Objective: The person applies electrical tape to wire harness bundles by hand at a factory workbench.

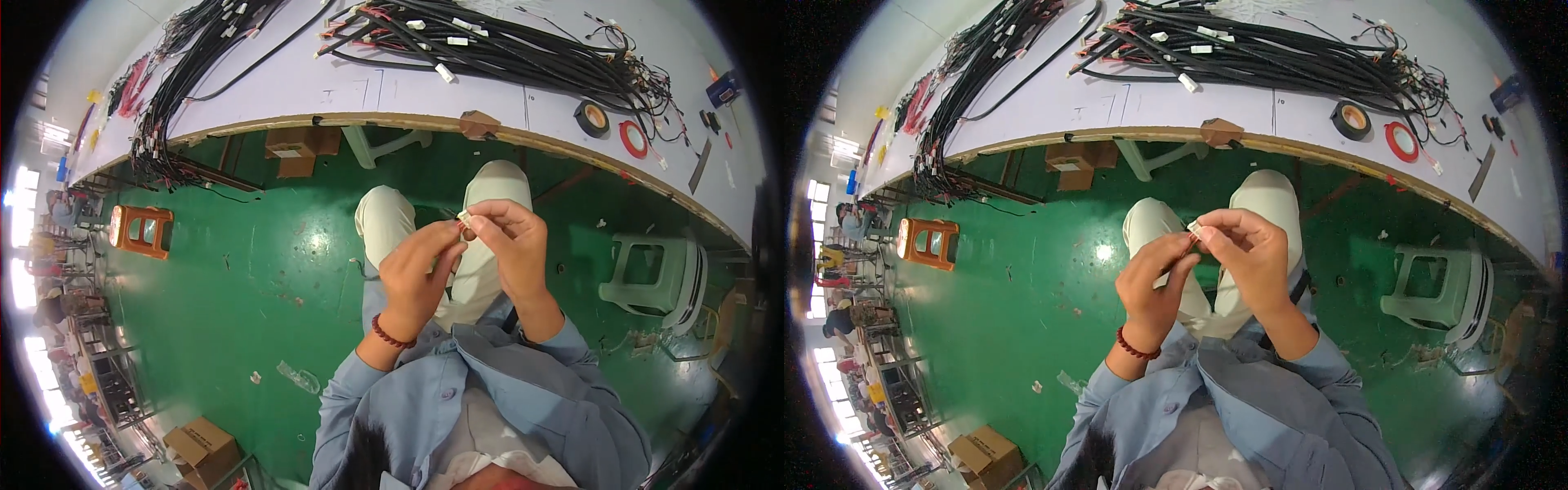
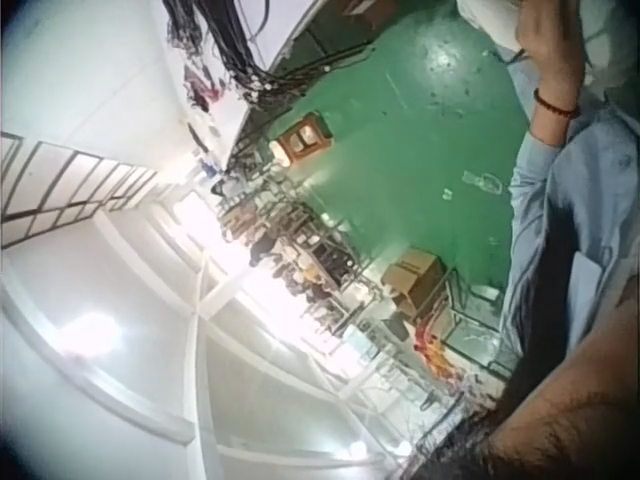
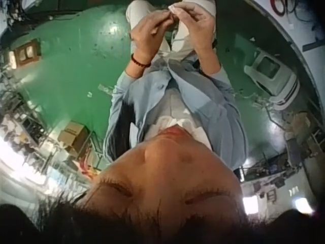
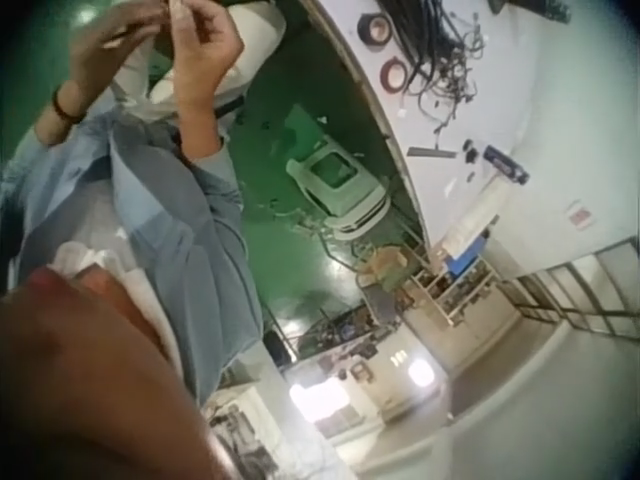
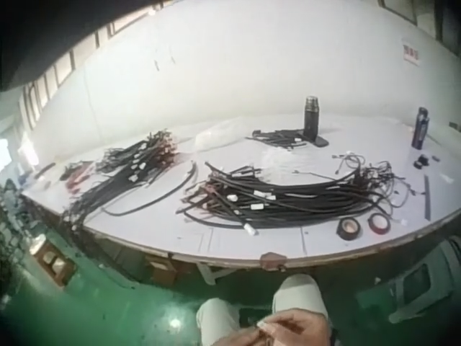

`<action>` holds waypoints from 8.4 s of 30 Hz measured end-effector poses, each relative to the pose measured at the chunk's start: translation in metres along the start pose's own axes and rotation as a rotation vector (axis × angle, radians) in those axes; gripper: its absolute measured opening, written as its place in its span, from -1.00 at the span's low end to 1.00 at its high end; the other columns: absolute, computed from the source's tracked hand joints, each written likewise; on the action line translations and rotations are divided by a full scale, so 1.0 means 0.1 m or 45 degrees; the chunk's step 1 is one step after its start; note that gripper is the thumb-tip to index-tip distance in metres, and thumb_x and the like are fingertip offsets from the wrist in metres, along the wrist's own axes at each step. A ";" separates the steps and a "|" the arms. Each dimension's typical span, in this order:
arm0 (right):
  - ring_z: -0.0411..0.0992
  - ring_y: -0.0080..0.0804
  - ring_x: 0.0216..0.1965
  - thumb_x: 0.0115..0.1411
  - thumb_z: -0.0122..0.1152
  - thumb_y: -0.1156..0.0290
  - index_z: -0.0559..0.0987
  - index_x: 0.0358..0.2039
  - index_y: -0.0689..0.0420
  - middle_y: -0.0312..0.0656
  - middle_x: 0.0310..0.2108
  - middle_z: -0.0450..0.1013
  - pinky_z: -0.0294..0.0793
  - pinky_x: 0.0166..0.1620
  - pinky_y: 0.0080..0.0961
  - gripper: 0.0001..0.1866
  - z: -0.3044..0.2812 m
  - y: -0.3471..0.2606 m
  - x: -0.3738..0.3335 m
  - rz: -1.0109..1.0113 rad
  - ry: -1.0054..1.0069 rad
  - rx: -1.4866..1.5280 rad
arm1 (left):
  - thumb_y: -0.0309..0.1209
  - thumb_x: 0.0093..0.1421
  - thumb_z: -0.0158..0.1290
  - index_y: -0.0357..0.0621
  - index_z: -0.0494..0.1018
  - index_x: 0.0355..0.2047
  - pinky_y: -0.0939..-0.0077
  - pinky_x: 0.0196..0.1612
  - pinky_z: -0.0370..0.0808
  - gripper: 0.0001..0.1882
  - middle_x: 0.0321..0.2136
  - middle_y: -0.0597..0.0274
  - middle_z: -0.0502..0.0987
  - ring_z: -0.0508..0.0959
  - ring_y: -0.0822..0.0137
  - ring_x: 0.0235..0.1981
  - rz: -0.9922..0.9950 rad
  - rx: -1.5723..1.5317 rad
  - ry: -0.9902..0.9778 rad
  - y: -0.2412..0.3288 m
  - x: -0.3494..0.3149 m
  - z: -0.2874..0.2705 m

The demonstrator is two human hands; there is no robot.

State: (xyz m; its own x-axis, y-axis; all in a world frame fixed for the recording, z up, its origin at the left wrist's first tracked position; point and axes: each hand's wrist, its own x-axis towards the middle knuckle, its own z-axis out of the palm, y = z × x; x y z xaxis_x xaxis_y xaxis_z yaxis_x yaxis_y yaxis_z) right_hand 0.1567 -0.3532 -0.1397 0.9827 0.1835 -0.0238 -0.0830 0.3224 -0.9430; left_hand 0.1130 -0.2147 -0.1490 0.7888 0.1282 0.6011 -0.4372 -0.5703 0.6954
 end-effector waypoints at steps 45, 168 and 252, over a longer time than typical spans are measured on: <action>0.36 -0.68 -0.37 0.17 0.18 0.46 0.54 -0.17 0.29 -0.31 -0.31 0.51 0.38 -0.24 -0.68 -0.76 0.32 0.82 0.48 0.339 -1.079 -0.323 | -0.54 0.30 -0.19 -0.27 0.29 -0.29 0.72 -0.71 -0.02 -0.94 -0.63 0.39 0.17 0.01 0.58 -0.72 0.030 -1.246 0.986 -0.45 0.36 -3.96; 0.35 -0.16 -0.08 0.06 0.15 0.40 0.45 0.02 0.06 -0.11 -0.10 0.33 0.33 -0.02 -0.37 -0.56 -1.53 -0.85 1.00 -0.884 0.139 -1.965 | -0.34 0.30 -0.08 -0.31 0.49 -0.17 0.73 -0.51 0.12 -0.72 -0.61 0.45 0.34 0.21 0.62 -0.57 -1.039 -0.912 -0.529 -0.24 -0.42 0.45; 0.34 -0.48 0.00 0.15 0.07 0.50 0.33 0.00 0.29 -0.18 -0.05 0.37 0.31 0.04 -0.51 -0.61 -0.88 0.47 -0.53 0.536 -0.354 0.000 | -0.35 0.32 -0.12 -0.28 0.41 -0.42 0.62 -0.61 0.21 -0.74 -0.75 0.37 0.30 0.24 0.56 -0.69 -0.870 -0.363 -0.634 -0.06 -0.34 0.35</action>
State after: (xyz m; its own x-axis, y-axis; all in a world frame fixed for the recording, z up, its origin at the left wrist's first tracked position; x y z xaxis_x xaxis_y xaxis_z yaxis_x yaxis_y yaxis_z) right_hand 0.1157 -0.4299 -0.2121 0.7827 0.5382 -0.3127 -0.4629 0.1673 -0.8705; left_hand 0.1038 -0.2439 -0.1869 0.9837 -0.0386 -0.1754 0.1591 -0.2661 0.9507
